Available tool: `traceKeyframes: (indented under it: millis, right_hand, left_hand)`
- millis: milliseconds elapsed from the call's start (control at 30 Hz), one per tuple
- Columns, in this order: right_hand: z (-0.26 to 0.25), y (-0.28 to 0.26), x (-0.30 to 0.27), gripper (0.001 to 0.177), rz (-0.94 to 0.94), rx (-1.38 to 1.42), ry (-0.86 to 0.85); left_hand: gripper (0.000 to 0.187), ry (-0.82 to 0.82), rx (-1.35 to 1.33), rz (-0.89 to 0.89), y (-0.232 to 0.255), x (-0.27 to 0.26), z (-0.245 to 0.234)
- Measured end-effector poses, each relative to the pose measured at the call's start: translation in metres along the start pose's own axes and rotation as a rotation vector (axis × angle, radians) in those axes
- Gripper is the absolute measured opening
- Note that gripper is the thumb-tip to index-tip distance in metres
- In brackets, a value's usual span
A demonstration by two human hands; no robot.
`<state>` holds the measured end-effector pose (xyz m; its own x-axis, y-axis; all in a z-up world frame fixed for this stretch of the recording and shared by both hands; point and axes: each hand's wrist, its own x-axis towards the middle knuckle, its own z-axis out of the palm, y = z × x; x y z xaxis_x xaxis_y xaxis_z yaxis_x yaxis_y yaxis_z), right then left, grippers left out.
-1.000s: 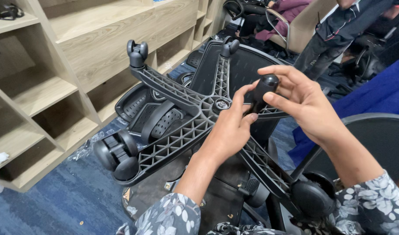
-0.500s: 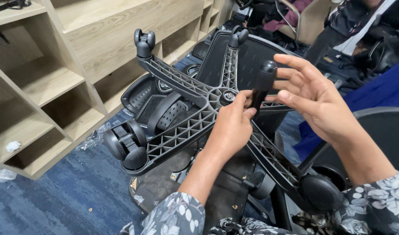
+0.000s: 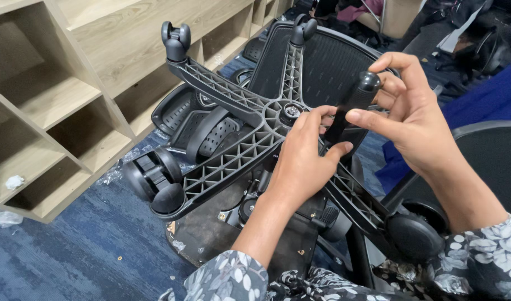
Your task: The person uses a screwdriver to tighten a screw on the underside of an office chair seat, then attaches the five-star base with casters to the chair's gas lift and tightens the central bolt.
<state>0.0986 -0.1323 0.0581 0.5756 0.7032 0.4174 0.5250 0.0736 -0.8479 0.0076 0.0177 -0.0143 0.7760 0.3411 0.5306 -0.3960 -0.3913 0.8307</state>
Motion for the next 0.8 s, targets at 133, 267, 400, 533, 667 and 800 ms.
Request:
traceKeyframes:
  millis: [133,267,400,533,667,800]
  right_hand:
    - [-0.002,0.003,-0.002,0.059,-0.036,0.023,-0.023]
    - [-0.001,-0.005,-0.004,0.06,-0.059,-0.003,-0.062]
    - [0.006,-0.021,-0.003,0.066,0.019,-0.027,-0.003]
    - [0.01,-0.026,-0.001,0.053,0.003,-0.189,-0.014]
    - [0.009,-0.018,0.0,0.053,-0.078,-0.256,0.001]
    - [0.009,-0.01,-0.002,0.055,0.037,-0.307,0.095]
  left_hand:
    - [0.044,0.003,-0.009,-0.136,0.002,0.004,0.003]
    - [0.038,-0.004,0.032,0.001,-0.002,0.003,0.001]
    - [0.041,-0.086,-0.001,0.007,-0.005,0.0,0.003]
    - [0.043,-0.096,0.01,0.054,-0.005,0.0,0.005]
    - [0.054,0.005,0.005,0.064,-0.002,-0.005,0.007]
    - [0.045,0.019,0.03,-0.084,0.002,-0.003,0.01]
